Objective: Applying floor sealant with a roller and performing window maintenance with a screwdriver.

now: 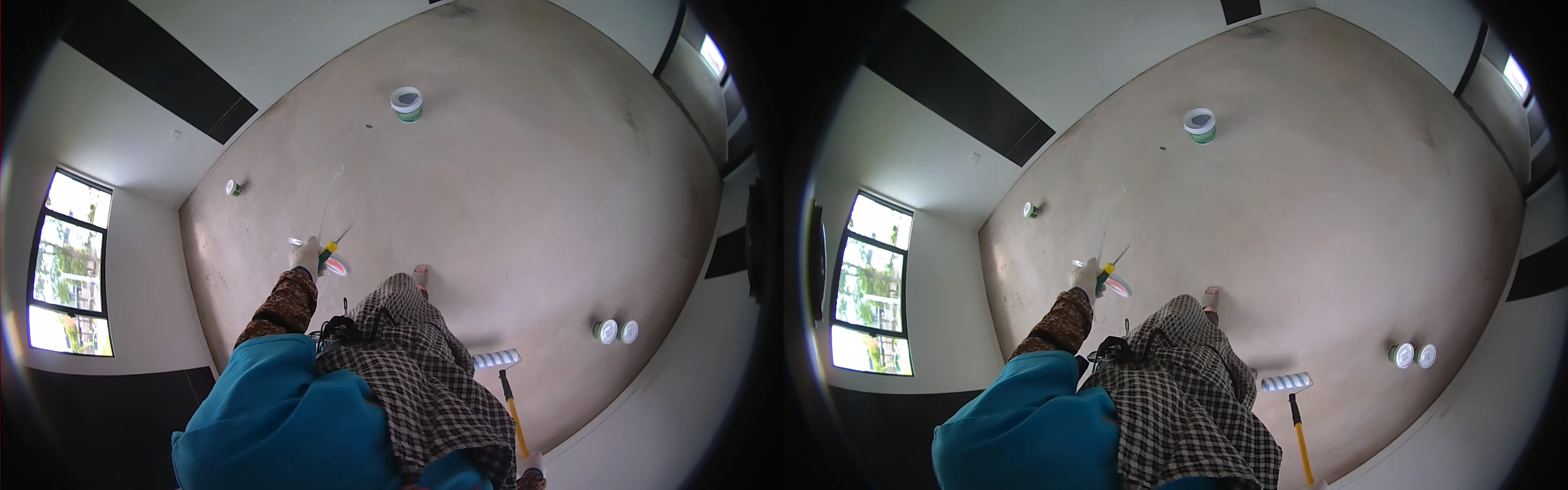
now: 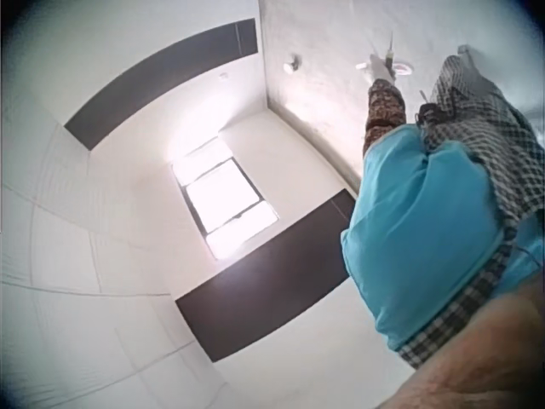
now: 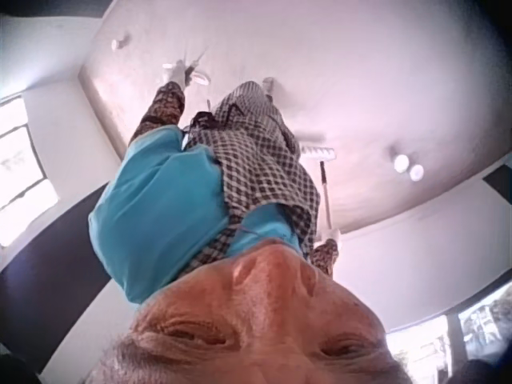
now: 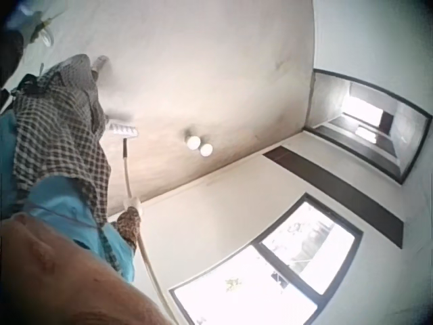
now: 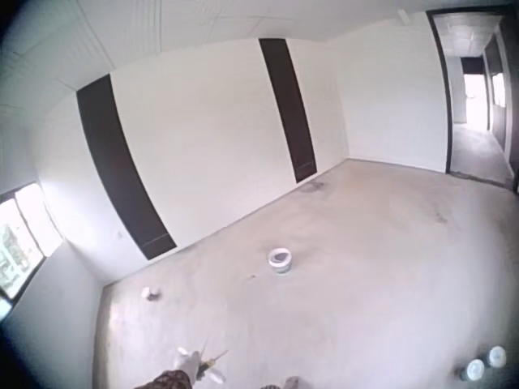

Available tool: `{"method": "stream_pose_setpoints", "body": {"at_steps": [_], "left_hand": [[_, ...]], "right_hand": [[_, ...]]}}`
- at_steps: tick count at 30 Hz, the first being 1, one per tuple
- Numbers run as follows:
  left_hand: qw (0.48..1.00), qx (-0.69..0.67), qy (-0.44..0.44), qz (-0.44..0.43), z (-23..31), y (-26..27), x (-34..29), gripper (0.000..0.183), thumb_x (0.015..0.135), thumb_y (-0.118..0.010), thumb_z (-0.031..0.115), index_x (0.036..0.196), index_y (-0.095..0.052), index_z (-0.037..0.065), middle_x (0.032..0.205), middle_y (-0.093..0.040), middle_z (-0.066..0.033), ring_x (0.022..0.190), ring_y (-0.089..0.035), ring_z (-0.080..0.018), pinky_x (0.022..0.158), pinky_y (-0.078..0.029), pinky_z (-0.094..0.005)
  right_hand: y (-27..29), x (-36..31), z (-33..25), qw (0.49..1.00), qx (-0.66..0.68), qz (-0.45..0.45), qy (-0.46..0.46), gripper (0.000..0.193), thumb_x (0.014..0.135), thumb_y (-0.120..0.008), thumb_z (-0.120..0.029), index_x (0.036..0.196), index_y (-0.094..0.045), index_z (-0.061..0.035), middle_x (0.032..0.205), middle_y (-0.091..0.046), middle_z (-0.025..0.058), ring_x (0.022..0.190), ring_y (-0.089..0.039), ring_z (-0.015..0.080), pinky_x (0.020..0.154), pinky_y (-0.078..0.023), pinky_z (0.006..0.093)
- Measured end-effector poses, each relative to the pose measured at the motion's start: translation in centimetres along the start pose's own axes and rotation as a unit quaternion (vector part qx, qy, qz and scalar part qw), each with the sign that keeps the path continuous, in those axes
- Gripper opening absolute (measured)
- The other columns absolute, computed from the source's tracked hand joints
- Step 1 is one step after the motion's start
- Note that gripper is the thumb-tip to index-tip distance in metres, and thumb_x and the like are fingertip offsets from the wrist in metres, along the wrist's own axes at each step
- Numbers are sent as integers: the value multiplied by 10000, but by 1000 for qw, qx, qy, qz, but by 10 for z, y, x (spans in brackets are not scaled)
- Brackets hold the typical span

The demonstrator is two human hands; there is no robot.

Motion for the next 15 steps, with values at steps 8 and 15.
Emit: {"method": "stream_pose_setpoints", "body": {"at_steps": [8,15], "left_hand": [[996,3,-17,84,-69,42,-171,426,885,-541,436,856,-608,16,646,-586,-106,450,-552,-204,409,-435,-351],[994,-22,-41,95,-113,-173,-233,446,875,-541,395,847,-607,-45,648,-597,-155,460,-574,-243,387,-439,-373]], "right_hand": [[21,14,-32,930,294,-195,106,262,807,-639,-240,737,-609,10,538,-560,72,443,-567,220,424,-457,358],[67,224,-8,797,542,-217,153,215,878,-619,-215,877,-563,-7,621,-546,50,490,-555,150,444,-451,310]]}}
Point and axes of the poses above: each hand's wrist, its own x-axis towards the middle knuckle, its own y-axis out of the back of the hand, z = x × y, the point moved 10 cm from there along x, towards the middle knuckle
